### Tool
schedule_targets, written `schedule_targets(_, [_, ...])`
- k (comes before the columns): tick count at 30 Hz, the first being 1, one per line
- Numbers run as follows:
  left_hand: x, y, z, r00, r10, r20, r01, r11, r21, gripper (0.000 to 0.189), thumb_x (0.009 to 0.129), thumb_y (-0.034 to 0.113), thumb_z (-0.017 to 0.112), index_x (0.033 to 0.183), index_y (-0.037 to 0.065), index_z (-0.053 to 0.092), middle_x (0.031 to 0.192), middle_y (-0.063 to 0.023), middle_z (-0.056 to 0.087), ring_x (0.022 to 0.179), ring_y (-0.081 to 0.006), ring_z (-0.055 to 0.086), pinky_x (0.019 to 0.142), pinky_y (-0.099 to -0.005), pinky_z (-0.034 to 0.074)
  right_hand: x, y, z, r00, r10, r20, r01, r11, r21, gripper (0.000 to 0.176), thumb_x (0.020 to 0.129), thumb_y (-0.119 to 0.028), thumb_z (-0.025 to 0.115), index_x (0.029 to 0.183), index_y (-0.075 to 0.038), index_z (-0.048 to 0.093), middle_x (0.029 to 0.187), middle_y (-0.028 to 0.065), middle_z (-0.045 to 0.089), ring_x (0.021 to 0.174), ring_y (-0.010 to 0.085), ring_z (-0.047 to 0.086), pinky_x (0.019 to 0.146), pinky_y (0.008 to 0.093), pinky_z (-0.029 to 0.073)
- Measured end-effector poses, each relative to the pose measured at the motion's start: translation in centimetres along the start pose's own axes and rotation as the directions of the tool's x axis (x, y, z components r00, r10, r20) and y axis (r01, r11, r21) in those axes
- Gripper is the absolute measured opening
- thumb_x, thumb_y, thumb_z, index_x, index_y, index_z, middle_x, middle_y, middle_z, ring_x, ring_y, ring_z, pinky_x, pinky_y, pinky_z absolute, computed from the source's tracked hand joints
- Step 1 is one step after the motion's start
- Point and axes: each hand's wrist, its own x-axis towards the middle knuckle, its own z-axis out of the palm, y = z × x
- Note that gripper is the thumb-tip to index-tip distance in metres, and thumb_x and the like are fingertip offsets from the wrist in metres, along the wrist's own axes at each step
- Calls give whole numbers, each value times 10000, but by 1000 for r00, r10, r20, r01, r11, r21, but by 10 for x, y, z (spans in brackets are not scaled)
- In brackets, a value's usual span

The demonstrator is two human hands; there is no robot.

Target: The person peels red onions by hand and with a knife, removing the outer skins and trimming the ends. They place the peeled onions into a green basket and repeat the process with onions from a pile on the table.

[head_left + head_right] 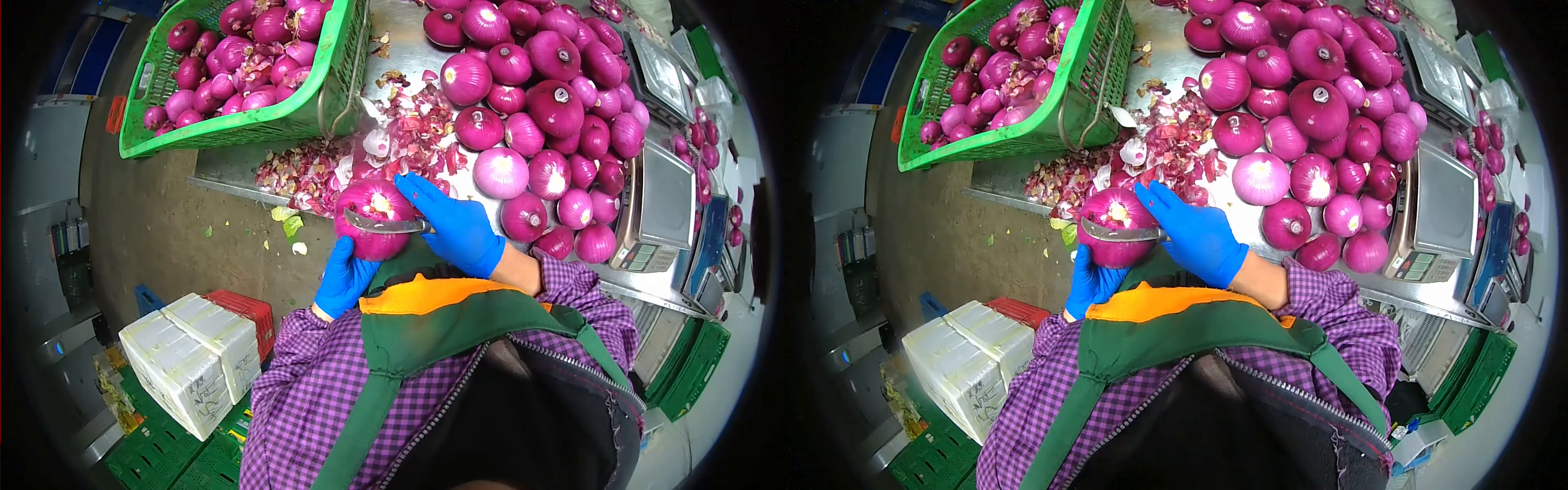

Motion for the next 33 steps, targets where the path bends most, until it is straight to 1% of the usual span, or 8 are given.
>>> schedule_targets(5, [-2,0,0,999,-23,30,20,994,111,720,851,159,653,1438,86,242,1458,-130,314,1340,-284,332,1129,-466,273,2,9,8,998,-8,-60,5,999,-42,806,732,-38,596,1446,-232,275,1376,145,445,752,300,662,574,398,525])
schedule_targets(8, [-3,-2,5,1000,-23,18,21,995,99,741,835,168,668,1438,92,244,1446,-122,333,1334,-279,344,1124,-465,282,-1,9,7,993,94,73,-91,995,-51,786,746,-51,594,1443,-232,279,1368,132,454,814,306,658,637,399,534])
schedule_targets(10, [-4,-2,5,1000,-15,9,14,991,134,757,824,174,679,1438,92,244,1443,-122,336,1335,-281,342,1122,-469,284,-1,24,15,997,-12,-78,6,997,-74,784,745,-58,614,1438,-229,290,1354,118,470,911,303,639,689,389,538])
schedule_targets(16, [-3,-6,17,999,-29,-13,31,977,212,797,799,188,703,1438,93,235,1438,-131,338,1336,-293,337,1119,-479,288,-3,37,18,993,-33,-116,28,999,-44,793,717,-39,651,1421,-213,328,1332,104,489,1010,303,600,741,389,533])
schedule_targets(27, [-5,-7,17,996,-32,-83,43,990,135,767,822,191,682,1431,66,232,1443,-151,331,1321,-300,363,1118,-475,293,-4,33,13,996,-18,-86,15,999,-40,764,720,-21,638,1408,-193,351,1257,100,542,939,312,624,729,385,537])
schedule_targets(29, [-6,-7,18,986,-79,-149,115,963,246,829,781,264,718,1434,92,237,1444,-163,330,1318,-328,365,1100,-515,315,1,50,18,997,-37,-70,32,997,-67,747,720,-12,632,1398,-190,372,1222,105,566,916,314,632,721,383,539])
schedule_targets(32, [-7,-6,17,998,-47,-32,51,987,155,831,784,305,712,1436,100,240,1447,-161,330,1324,-330,356,1103,-519,303,0,84,20,918,35,-395,-32,999,13,666,710,26,620,1327,-187,487,1106,138,635,880,288,656,736,360,537])
schedule_targets(33, [-8,-4,17,998,-53,-41,61,978,201,816,795,307,701,1437,101,241,1453,-159,322,1332,-326,345,1114,-516,279,-1,86,15,937,81,-339,-78,997,23,599,749,21,624,1310,-155,509,1114,129,634,903,251,655,779,324,522])
